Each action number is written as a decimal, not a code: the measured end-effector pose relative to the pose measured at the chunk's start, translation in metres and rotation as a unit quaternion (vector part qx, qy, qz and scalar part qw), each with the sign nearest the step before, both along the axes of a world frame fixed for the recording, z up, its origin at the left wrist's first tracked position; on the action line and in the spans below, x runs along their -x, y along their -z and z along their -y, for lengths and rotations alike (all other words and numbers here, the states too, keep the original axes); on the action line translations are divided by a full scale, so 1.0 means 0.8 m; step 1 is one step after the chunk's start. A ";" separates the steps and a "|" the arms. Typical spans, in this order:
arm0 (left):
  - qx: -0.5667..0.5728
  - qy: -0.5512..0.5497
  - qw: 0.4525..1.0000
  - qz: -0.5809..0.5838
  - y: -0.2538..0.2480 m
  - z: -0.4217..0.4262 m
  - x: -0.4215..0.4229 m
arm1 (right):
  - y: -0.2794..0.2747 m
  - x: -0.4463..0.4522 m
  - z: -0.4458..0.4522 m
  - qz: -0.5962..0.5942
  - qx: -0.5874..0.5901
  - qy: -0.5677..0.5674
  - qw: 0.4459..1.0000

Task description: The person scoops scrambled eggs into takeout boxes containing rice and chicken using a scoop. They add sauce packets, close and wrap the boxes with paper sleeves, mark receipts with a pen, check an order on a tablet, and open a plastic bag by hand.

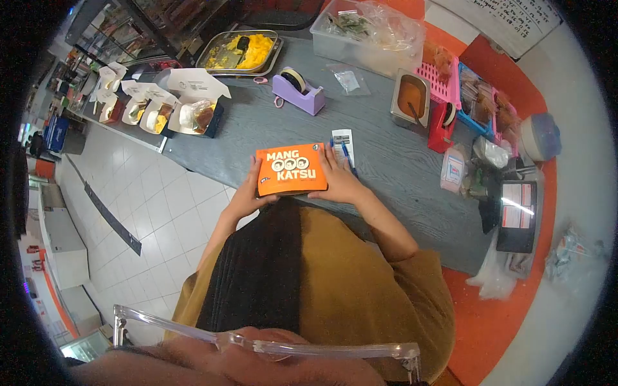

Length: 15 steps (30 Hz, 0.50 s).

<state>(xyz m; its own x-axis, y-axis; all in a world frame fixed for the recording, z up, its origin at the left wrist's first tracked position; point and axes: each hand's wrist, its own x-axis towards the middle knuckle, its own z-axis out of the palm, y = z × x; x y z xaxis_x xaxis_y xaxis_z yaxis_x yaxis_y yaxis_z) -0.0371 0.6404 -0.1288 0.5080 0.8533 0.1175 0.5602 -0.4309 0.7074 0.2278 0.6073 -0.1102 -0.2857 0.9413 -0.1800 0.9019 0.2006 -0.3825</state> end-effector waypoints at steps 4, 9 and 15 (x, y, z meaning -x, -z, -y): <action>0.028 0.158 0.987 -0.001 -0.014 -0.034 0.012 | -0.001 -0.017 -0.026 -0.022 -0.079 -0.158 0.984; 0.068 0.134 0.985 -0.084 -0.012 -0.052 0.009 | 0.020 -0.010 -0.037 -0.057 -0.100 -0.200 0.973; -0.044 0.055 0.989 -0.130 0.009 -0.014 -0.004 | 0.037 -0.016 -0.049 -0.056 -0.128 -0.198 0.970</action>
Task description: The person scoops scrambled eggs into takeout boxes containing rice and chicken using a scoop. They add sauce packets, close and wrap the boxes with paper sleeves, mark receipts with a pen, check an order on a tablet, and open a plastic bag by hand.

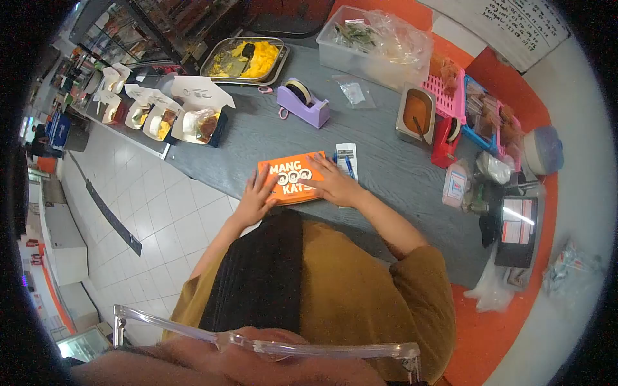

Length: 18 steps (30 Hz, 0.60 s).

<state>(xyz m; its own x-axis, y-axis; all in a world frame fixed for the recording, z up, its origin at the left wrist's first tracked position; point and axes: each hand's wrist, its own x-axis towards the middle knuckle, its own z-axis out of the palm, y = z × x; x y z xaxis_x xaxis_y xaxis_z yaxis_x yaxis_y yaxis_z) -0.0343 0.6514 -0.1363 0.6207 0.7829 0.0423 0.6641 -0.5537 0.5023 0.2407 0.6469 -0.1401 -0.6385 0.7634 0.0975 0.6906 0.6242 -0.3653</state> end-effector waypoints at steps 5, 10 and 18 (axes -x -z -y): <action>-0.146 -0.024 0.973 -0.175 0.011 0.016 -0.017 | 0.019 0.005 -0.090 -0.089 -0.193 0.276 0.937; -0.081 -0.069 0.982 -0.155 -0.005 -0.002 -0.053 | 0.008 -0.022 -0.228 -0.316 0.146 0.386 0.854; -0.135 -0.112 0.975 -0.140 -0.009 -0.032 -0.095 | 0.068 -0.053 -0.195 -0.630 0.282 0.243 0.682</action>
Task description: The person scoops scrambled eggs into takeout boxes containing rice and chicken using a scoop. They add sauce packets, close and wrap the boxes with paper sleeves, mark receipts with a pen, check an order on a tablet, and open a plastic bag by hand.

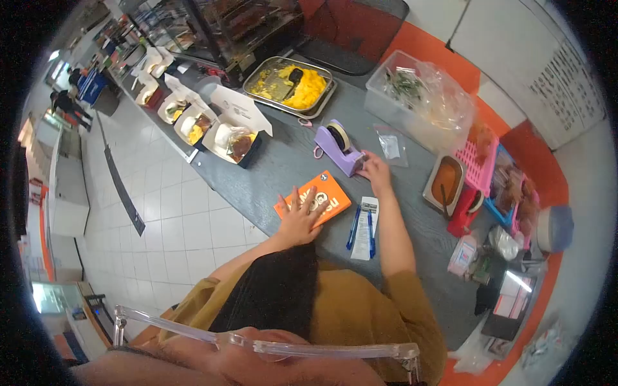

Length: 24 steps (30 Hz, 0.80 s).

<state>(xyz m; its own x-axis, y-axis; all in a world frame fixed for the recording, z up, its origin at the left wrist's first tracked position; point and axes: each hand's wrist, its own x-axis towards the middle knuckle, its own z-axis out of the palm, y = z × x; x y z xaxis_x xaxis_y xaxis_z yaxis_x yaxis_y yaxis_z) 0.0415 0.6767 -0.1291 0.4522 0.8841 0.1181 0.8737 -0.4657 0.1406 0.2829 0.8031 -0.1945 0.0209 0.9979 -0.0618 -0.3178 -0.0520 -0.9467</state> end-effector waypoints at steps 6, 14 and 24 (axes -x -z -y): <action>0.047 0.008 0.994 0.103 -0.015 -0.008 0.015 | 0.016 -0.003 -0.006 0.410 -0.047 0.123 0.903; -0.051 -0.062 0.983 0.167 -0.051 0.007 0.014 | -0.125 0.097 0.145 0.174 -0.024 -0.089 0.980; 0.024 -0.052 0.930 0.363 -0.090 0.035 -0.001 | -0.104 0.108 0.207 0.376 -0.087 0.165 0.908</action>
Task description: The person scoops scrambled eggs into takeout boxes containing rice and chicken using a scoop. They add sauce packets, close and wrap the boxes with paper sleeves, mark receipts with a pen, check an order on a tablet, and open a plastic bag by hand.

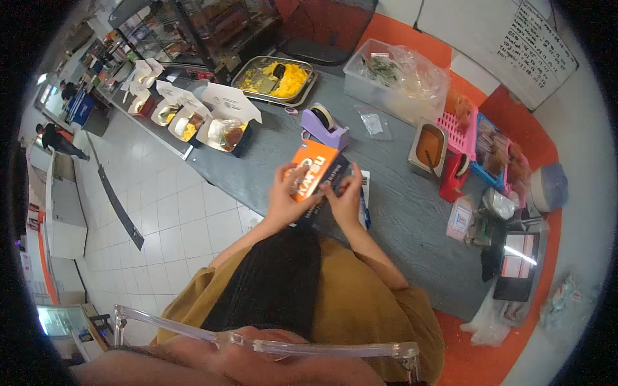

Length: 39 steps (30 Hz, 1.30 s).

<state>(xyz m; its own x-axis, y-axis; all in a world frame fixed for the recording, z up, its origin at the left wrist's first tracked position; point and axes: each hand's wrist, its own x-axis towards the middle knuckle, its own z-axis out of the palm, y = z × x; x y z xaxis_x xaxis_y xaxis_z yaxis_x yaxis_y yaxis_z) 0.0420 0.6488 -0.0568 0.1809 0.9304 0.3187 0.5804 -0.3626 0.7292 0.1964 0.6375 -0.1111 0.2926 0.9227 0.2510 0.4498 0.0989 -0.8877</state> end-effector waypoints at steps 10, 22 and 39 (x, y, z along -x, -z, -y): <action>-0.063 0.035 0.997 -0.027 0.077 -0.054 0.037 | 0.010 -0.144 0.140 -0.433 0.034 0.040 0.900; -0.009 -0.048 0.995 -0.087 0.145 -0.099 0.156 | -0.029 -0.185 0.102 0.184 -0.086 0.206 0.957; -0.095 -0.078 0.980 -0.157 0.050 -0.007 0.141 | -0.036 -0.033 -0.032 0.296 0.002 -0.138 0.945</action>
<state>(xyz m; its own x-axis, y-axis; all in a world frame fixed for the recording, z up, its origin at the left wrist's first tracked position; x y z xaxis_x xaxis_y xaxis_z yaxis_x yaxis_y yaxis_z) -0.0704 0.6546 -0.0971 0.1586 0.8838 0.4401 0.8237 -0.3642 0.4346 0.2231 0.6631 -0.0821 -0.1508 0.9443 0.2924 0.8253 0.2831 -0.4885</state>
